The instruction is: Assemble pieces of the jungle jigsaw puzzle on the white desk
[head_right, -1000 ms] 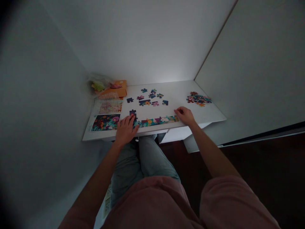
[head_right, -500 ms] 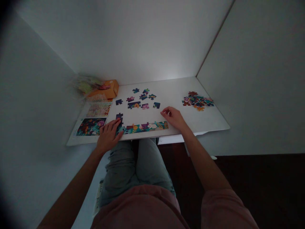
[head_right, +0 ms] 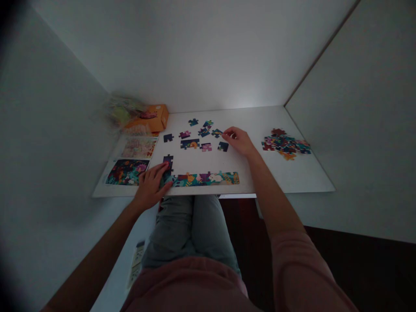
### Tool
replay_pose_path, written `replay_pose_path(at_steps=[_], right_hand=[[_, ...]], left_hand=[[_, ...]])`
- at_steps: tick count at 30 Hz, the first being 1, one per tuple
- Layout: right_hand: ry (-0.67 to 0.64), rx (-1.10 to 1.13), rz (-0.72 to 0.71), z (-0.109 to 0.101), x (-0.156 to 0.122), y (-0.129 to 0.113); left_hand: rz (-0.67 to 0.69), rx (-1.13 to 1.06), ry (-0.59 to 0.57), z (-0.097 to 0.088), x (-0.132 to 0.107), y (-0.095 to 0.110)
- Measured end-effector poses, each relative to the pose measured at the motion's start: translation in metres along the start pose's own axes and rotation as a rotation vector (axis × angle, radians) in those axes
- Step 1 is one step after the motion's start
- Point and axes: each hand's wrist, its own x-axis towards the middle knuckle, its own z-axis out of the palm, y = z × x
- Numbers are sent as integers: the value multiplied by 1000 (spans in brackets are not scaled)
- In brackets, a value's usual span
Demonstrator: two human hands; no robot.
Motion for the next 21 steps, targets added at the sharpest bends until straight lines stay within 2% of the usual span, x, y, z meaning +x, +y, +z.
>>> replay_pose_path(at_steps=[3, 7, 9, 11, 14, 17, 21], right_hand=[[26, -18, -40, 3, 27, -6], [71, -81, -36, 16, 58, -9], [61, -146, -40, 20, 63, -4], [21, -225, -58, 18, 60, 3], [-54, -319, -69, 8, 52, 13], [-102, -361, -46, 0, 47, 16], [-123, -313, -31, -1, 49, 15]], left_hand=[[4, 22, 59, -8, 32, -6], [49, 68, 91, -25, 120, -16], [38, 92, 83, -31, 162, -25], [41, 84, 22, -35, 189, -37], [33, 50, -57, -36, 199, -57], [6, 56, -126, -35, 190, -73], [-65, 91, -212, -33, 184, -84]])
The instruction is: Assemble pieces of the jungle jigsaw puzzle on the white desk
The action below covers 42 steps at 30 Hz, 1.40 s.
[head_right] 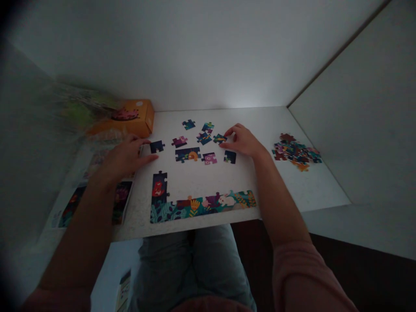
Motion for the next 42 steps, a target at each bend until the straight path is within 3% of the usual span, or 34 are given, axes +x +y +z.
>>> replay_pose_path(at_steps=[6, 10, 16, 22, 34, 42], right_hand=[[-17, 145, 82, 0, -1, 6], [-52, 332, 34, 2, 0, 9], [25, 585, -73, 10, 6, 3], [80, 608, -67, 9, 8, -9], [109, 592, -12, 11, 6, -21], [118, 640, 23, 18, 10, -8]], left_hand=[[54, -72, -52, -6, 12, 1], [37, -124, -40, -9, 12, 7], [-3, -446, 7, -1, 13, 11], [13, -748, 131, 11, 23, 2], [-49, -737, 135, 8, 24, 3], [-99, -741, 99, 8, 24, 4]])
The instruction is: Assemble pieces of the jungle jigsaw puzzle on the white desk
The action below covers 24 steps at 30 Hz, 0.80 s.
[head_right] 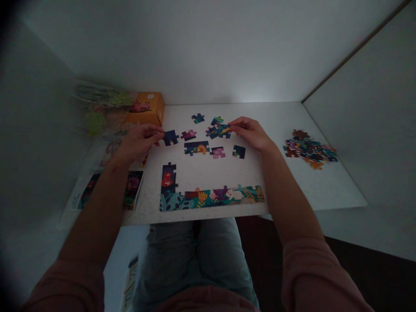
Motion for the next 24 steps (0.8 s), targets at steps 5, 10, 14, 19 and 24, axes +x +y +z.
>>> replay_pose_path(at_steps=[5, 10, 14, 19, 24], right_hand=[[22, 21, -16, -4, 3, 10], [-13, 36, -1, -4, 0, 9], [-29, 47, 31, -3, -1, 9], [-68, 95, -2, -4, 0, 12], [-73, 81, -14, -6, 2, 12]], left_hand=[[-23, 7, -18, 1, -3, 5], [-13, 17, -15, 1, -4, 7], [-8, 37, 12, 1, -3, 6], [14, 40, 1, 0, 0, 1], [63, 60, 16, -1, 1, -4]])
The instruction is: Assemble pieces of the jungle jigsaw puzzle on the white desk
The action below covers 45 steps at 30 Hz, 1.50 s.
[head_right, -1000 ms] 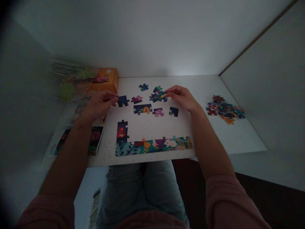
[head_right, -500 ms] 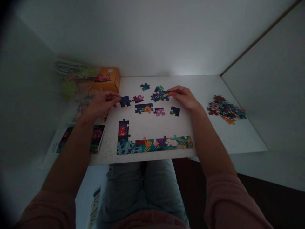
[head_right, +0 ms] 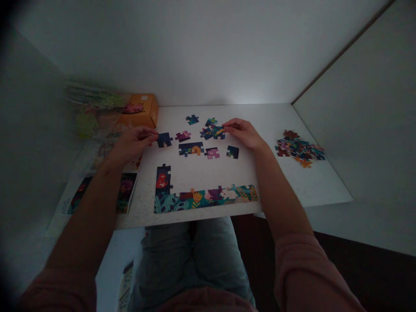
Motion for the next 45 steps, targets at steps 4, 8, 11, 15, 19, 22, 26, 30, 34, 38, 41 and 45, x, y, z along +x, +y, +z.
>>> replay_pose_path(at_steps=[4, 8, 11, 15, 19, 22, 26, 30, 34, 38, 41, 45], right_hand=[[104, -62, -11, -9, 3, -3], [173, -96, 3, -17, 5, 0], [151, -86, 19, -17, 5, 5], [123, -91, 43, -12, 3, 7], [117, -100, 71, -9, 2, 4], [116, -107, 67, -10, 3, 6], [103, -131, 29, -12, 5, 11], [106, -205, 16, -13, 8, 13], [120, -243, -11, -13, 9, 13], [121, -262, -30, -16, 9, 15], [135, -263, -28, -15, 8, 15], [138, -266, -10, -12, 7, 10]], left_hand=[[-4, 5, -9, -1, 0, 1], [3, 34, -25, -1, -1, 2], [2, 39, -24, -1, -1, 3], [-1, 49, -15, -1, -1, 4], [7, 57, 12, 0, 1, 3], [9, 45, 12, -1, 1, 2], [3, 46, 14, 0, 1, 2], [-13, 55, 19, 0, 2, 1], [-4, 51, 6, 0, 3, -1], [9, 36, 10, 0, 3, -4], [1, 49, 15, 0, 3, -6], [-3, 50, 17, 0, 3, -5]])
